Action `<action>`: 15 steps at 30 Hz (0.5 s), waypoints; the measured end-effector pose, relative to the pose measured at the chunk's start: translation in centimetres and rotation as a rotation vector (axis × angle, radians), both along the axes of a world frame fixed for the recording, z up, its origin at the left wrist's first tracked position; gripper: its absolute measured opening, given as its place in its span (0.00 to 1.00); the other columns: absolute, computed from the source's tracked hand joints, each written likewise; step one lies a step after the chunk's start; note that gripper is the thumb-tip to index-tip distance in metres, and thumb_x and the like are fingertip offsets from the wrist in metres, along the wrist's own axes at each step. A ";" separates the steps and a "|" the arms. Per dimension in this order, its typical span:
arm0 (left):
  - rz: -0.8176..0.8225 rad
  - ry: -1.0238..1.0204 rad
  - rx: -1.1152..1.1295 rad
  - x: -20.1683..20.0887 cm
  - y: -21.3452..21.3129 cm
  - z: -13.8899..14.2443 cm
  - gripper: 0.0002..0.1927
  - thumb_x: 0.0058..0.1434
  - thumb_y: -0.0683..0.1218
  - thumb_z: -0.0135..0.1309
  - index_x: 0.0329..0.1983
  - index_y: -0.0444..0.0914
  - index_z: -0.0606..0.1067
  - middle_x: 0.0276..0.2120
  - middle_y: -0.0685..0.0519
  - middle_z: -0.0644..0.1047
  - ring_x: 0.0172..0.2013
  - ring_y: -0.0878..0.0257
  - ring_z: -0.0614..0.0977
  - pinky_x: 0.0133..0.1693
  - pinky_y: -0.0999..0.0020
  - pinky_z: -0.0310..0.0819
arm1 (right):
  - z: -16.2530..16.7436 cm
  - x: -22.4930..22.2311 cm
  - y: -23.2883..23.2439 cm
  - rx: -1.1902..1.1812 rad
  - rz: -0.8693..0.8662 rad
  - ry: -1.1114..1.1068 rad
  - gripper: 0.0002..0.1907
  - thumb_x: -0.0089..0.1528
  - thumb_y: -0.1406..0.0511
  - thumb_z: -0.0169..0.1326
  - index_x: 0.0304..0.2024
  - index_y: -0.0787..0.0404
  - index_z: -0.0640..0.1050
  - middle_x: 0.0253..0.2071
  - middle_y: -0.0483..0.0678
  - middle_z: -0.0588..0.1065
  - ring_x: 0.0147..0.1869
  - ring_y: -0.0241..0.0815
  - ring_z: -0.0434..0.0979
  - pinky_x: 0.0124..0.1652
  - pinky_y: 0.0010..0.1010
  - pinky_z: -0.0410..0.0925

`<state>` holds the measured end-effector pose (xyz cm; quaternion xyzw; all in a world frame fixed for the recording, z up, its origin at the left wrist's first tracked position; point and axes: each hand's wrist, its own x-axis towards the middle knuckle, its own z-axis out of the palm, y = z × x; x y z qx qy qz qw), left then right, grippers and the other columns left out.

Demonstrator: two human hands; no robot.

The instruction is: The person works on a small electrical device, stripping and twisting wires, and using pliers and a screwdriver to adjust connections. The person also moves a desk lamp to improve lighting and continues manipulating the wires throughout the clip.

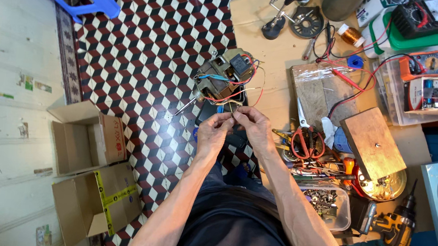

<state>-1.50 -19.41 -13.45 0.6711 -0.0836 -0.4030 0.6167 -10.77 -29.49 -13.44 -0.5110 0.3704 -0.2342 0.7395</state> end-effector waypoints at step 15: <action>-0.031 0.036 0.070 0.0 0.2 -1.1 0.14 0.62 0.42 0.59 0.50 0.33 0.81 0.32 0.54 0.81 0.30 0.69 0.79 0.34 0.75 0.74 | 0.7 -2.5 0.1 -0.088 0.005 -0.040 0.13 0.68 0.63 0.52 0.49 0.64 0.81 0.38 0.44 0.80 0.41 0.32 0.77 0.41 0.25 0.73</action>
